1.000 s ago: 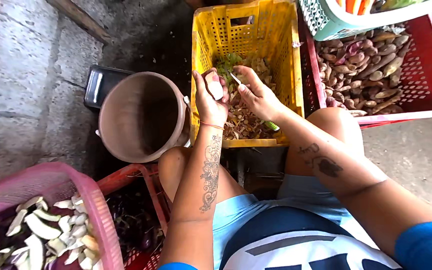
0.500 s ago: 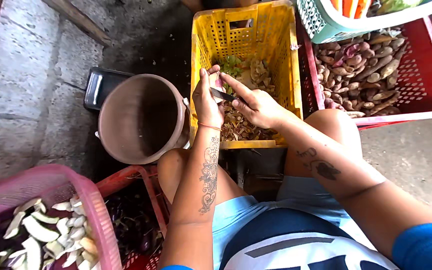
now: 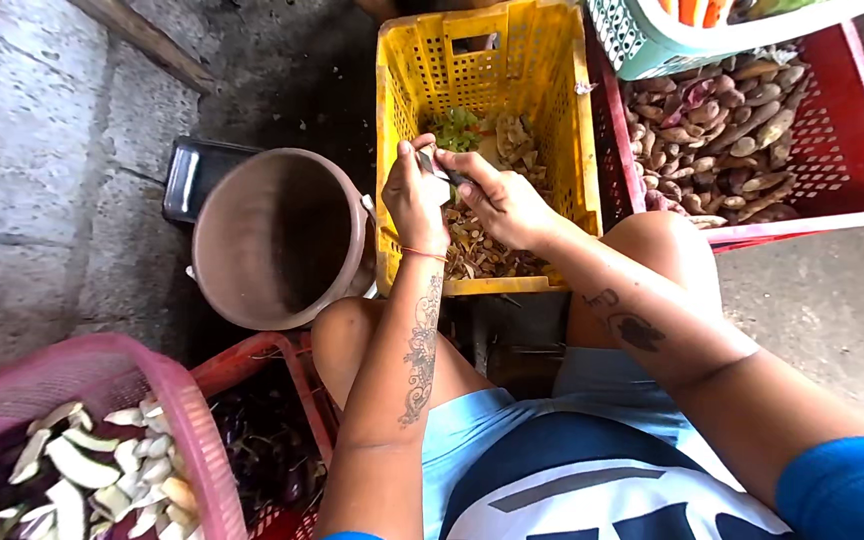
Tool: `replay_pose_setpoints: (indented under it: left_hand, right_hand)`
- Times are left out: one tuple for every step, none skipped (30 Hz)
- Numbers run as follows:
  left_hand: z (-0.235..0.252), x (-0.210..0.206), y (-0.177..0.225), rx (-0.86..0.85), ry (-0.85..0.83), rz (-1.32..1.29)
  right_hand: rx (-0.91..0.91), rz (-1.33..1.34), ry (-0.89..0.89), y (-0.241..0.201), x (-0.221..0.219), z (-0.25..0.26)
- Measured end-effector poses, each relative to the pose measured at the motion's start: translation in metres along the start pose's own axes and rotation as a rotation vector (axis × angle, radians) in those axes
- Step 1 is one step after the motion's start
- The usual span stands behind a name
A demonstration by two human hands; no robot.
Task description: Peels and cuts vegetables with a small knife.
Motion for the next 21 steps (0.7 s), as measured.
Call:
replay_pose_setpoints:
  left_hand:
    - [-0.001, 0.0, 0.0, -0.008, 0.003, 0.012]
    - [-0.001, 0.001, -0.001, -0.013, 0.003, 0.015]
    - [-0.001, 0.001, -0.001, -0.012, 0.001, 0.013]
    - [-0.001, 0.0, 0.0, -0.006, -0.003, 0.01]
    - [-0.002, -0.001, 0.0, 0.0, -0.01, 0.013]
    - [-0.002, -0.002, 0.0, 0.002, -0.017, 0.021]
    - [-0.002, -0.003, 0.001, 0.0, -0.021, 0.029]
    - [-0.002, -0.003, 0.001, 0.001, -0.028, 0.026]
    - [-0.002, -0.004, 0.001, -0.003, -0.04, 0.022]
    - [-0.003, -0.005, 0.003, -0.012, -0.061, 0.015]
    - [-0.004, -0.007, 0.004, -0.029, -0.09, 0.012]
    - [-0.005, -0.009, 0.005, -0.04, -0.11, 0.008]
    - [-0.006, -0.01, 0.006, -0.042, -0.129, 0.002]
    - [-0.006, -0.01, 0.005, -0.036, -0.158, -0.007]
    - [-0.006, -0.01, 0.005, -0.023, -0.185, -0.01]
    - [-0.006, -0.011, 0.003, -0.002, -0.209, -0.017]
    - [-0.006, -0.011, 0.002, 0.022, -0.229, -0.028]
    - [-0.006, -0.013, 0.001, 0.046, -0.246, -0.045]
    - [-0.006, -0.015, 0.0, 0.066, -0.265, -0.067]
    - [-0.007, -0.017, 0.0, 0.087, -0.277, -0.093]
    - [-0.008, -0.019, 0.0, 0.109, -0.295, -0.119]
  right_hand:
    - [0.006, 0.005, 0.003, 0.0, 0.001, 0.001]
    - [0.007, 0.003, 0.001, 0.001, 0.002, 0.001]
    - [0.008, 0.007, 0.003, 0.002, 0.002, 0.002]
    - [0.003, 0.031, 0.004, 0.004, 0.002, 0.002]
    - [-0.019, 0.056, -0.017, 0.006, 0.001, 0.003]
    - [-0.057, 0.072, -0.06, 0.009, 0.0, 0.003]
    - [-0.083, 0.08, -0.096, 0.01, 0.0, 0.003]
    - [-0.094, 0.088, -0.113, 0.011, 0.0, 0.003]
    - [-0.094, 0.094, -0.115, 0.012, 0.001, 0.002]
    - [-0.088, 0.103, -0.104, 0.012, 0.002, 0.002]
    - [-0.077, 0.121, -0.086, 0.011, 0.003, 0.003]
    - [-0.058, 0.131, -0.067, 0.011, 0.006, 0.004]
    - [-0.039, 0.139, -0.057, 0.011, 0.007, 0.004]
    - [-0.019, 0.15, -0.048, 0.01, 0.009, 0.004]
    - [0.003, 0.172, -0.034, 0.009, 0.01, 0.004]
    - [0.012, 0.218, -0.023, 0.009, 0.011, 0.004]
    - [0.009, 0.298, -0.026, 0.009, 0.013, 0.004]
    - [-0.001, 0.423, -0.042, 0.008, 0.013, 0.004]
    - [-0.025, 0.586, -0.069, 0.007, 0.012, 0.004]
    - [-0.051, 0.749, -0.112, 0.006, 0.01, 0.004]
    - [-0.08, 0.904, -0.161, 0.006, 0.008, 0.004]
Point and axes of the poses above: each hand's wrist, its own z-axis towards the middle knuckle, its own x-axis out of the back of the hand, y = z × x, the point moved 8 cm from there along z, towards the middle knuckle, and after that the axes turned 12 degrees about -x, right-handed, at the moved point
